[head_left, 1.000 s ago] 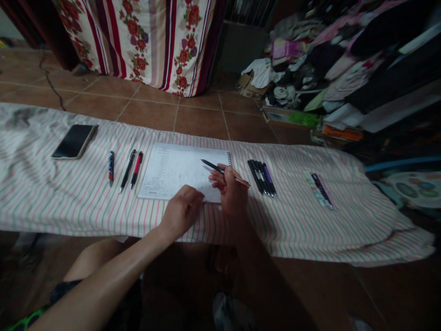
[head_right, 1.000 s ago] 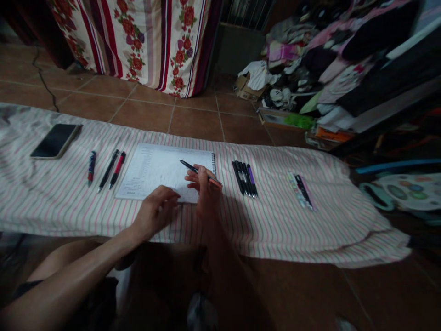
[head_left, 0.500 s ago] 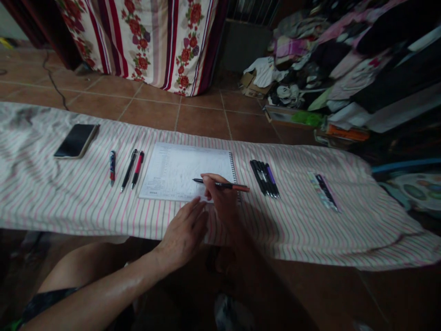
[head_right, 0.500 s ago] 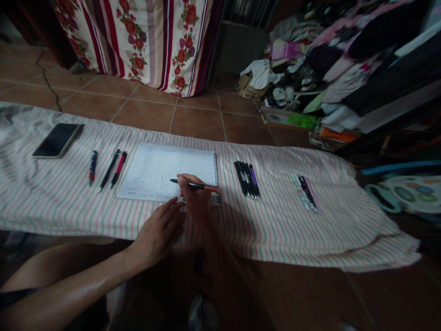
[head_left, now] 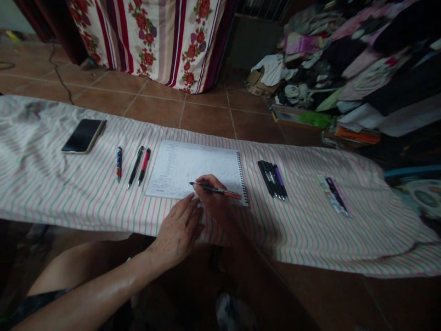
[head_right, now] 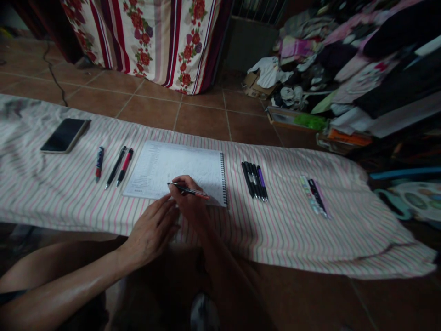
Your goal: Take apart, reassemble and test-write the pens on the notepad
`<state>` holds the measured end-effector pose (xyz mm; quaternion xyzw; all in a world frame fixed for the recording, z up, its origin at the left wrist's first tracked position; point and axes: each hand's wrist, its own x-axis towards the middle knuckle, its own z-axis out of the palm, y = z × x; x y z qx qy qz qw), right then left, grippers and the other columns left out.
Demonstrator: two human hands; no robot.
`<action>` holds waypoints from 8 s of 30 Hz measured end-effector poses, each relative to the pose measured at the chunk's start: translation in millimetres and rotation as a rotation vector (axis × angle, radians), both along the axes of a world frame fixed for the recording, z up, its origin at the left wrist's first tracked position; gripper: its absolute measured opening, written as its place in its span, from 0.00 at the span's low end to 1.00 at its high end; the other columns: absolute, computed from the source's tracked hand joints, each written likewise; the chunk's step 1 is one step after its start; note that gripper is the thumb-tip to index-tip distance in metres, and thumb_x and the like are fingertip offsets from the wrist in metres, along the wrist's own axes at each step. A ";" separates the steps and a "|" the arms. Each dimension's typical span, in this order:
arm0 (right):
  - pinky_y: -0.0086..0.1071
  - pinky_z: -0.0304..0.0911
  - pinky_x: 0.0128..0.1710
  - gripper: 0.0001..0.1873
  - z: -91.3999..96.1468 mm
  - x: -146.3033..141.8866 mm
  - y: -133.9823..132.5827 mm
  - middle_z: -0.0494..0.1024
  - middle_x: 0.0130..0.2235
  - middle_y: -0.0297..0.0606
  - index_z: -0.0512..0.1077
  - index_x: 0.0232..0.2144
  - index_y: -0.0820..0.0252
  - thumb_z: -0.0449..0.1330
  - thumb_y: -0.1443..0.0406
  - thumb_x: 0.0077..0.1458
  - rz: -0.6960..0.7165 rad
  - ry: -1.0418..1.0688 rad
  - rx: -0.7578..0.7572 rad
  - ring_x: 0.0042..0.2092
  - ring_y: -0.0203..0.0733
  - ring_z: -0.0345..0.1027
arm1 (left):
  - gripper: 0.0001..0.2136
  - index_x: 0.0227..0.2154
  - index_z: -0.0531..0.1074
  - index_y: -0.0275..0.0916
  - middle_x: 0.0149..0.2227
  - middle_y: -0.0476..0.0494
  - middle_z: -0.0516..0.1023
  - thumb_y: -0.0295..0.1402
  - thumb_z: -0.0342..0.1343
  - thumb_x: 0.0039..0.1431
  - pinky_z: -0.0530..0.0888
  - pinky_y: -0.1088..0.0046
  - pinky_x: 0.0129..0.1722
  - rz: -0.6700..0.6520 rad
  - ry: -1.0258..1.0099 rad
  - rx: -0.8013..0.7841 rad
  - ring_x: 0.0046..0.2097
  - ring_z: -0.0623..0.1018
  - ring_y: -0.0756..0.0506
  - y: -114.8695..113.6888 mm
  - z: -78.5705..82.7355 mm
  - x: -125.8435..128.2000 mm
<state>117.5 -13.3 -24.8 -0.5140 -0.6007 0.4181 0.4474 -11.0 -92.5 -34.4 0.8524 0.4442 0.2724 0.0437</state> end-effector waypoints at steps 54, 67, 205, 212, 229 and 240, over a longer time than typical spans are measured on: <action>0.29 0.60 0.27 0.08 -14.0 -6.4 4.3 0.68 0.22 0.29 0.65 0.25 0.57 0.58 0.60 0.48 -0.110 0.009 -0.001 0.25 0.34 0.63 | 0.14 0.46 0.71 0.29 0.54 0.31 0.72 0.31 0.50 0.61 0.69 0.55 0.54 0.111 0.111 0.046 0.57 0.67 0.35 1.1 -2.0 -20.2; 0.29 0.58 0.29 0.07 -13.6 -6.4 2.1 0.68 0.23 0.29 0.64 0.23 0.57 0.57 0.61 0.48 -0.013 -0.180 0.069 0.26 0.34 0.62 | 0.14 0.46 0.71 0.30 0.52 0.31 0.73 0.32 0.51 0.61 0.69 0.55 0.53 0.111 0.096 0.039 0.57 0.68 0.35 1.6 -2.2 -19.9; 0.35 0.62 0.42 0.17 -12.9 79.7 3.3 0.78 0.35 0.43 0.74 0.41 0.63 0.47 0.63 0.62 -0.239 -0.856 0.548 0.38 0.43 0.68 | 0.13 0.45 0.70 0.33 0.45 0.34 0.74 0.29 0.47 0.60 0.71 0.53 0.50 0.280 -0.096 0.128 0.51 0.70 0.38 57.1 16.2 -5.0; 0.35 0.63 0.41 0.14 -21.7 49.9 -1.7 0.78 0.36 0.42 0.74 0.40 0.62 0.49 0.65 0.61 -0.084 -0.859 0.575 0.39 0.43 0.68 | 0.13 0.42 0.74 0.34 0.46 0.32 0.73 0.32 0.47 0.60 0.67 0.53 0.51 0.601 -0.023 0.091 0.51 0.69 0.36 83.6 27.8 -81.5; 0.36 0.64 0.39 0.14 -22.7 49.7 8.1 0.79 0.34 0.42 0.75 0.38 0.64 0.50 0.66 0.60 -0.099 -0.852 0.631 0.36 0.43 0.70 | 0.17 0.42 0.75 0.38 0.40 0.33 0.76 0.40 0.48 0.57 0.71 0.56 0.37 1.002 0.103 -0.127 0.47 0.71 0.32 71.7 28.6 -148.2; 0.36 0.65 0.39 0.15 -19.0 50.5 8.5 0.79 0.34 0.44 0.75 0.38 0.64 0.49 0.66 0.59 -0.100 -0.810 0.568 0.36 0.44 0.71 | 0.21 0.50 0.70 0.33 0.42 0.31 0.77 0.36 0.48 0.56 0.71 0.55 0.40 1.121 -0.166 -0.356 0.45 0.76 0.32 81.2 36.0 -146.6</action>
